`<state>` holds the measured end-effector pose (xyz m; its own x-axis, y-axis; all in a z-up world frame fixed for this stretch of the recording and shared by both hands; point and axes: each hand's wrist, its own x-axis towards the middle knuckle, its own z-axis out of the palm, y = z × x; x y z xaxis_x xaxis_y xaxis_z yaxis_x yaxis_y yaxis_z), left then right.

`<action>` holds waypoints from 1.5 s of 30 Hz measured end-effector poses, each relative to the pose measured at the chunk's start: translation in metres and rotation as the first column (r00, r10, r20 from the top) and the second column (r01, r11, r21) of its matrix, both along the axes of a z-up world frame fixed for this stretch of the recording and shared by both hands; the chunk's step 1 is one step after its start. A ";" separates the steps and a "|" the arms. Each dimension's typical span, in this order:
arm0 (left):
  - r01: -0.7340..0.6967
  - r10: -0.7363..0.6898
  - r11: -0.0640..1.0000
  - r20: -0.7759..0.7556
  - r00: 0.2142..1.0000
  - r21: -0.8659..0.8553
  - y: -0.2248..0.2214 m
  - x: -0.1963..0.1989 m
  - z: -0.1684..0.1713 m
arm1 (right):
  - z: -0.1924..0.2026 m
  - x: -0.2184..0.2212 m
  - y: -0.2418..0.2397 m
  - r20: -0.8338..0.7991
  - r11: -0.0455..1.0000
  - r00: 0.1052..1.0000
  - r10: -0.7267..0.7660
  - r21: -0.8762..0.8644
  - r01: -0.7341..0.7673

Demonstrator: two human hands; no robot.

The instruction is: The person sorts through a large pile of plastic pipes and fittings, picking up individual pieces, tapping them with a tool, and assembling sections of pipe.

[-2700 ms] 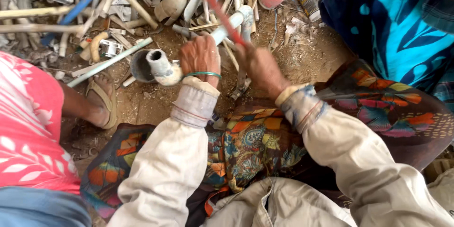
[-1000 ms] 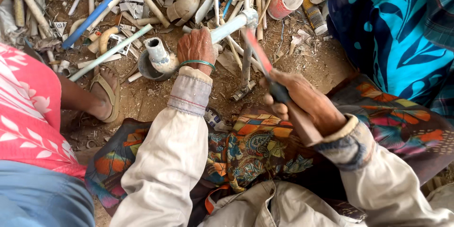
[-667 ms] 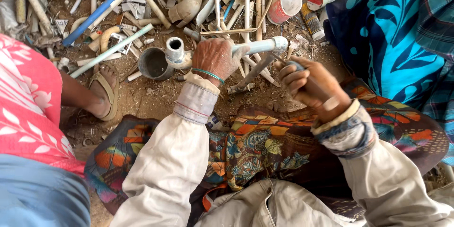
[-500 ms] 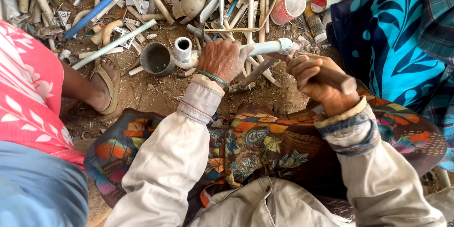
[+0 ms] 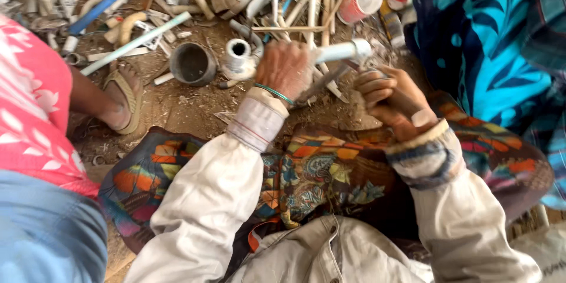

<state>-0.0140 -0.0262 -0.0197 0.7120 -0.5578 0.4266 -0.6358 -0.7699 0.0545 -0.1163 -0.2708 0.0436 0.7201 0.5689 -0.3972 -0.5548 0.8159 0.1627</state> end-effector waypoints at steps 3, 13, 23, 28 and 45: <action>0.018 -0.020 0.999 -0.053 0.998 -0.046 0.007 0.010 -0.005 | 0.001 0.004 0.005 0.076 0.988 0.987 0.140 0.050 -0.144; -0.079 0.079 0.996 -0.022 0.997 -0.043 0.007 0.003 0.006 | 0.011 -0.008 0.002 0.100 0.992 0.991 0.086 0.083 -0.094; -0.224 0.228 0.974 -0.260 0.938 0.045 0.014 0.026 -0.008 | 0.021 -0.023 -0.018 0.206 0.918 0.935 0.288 -0.336 -0.209; -0.295 0.263 0.947 -0.221 0.939 -0.126 0.021 0.024 -0.001 | 0.034 -0.042 0.016 0.085 0.567 0.919 0.385 -0.808 -0.163; -0.295 0.296 0.955 -0.204 0.933 0.034 0.038 0.046 -0.030 | -0.019 0.049 0.085 0.390 0.013 0.876 0.284 -0.915 0.404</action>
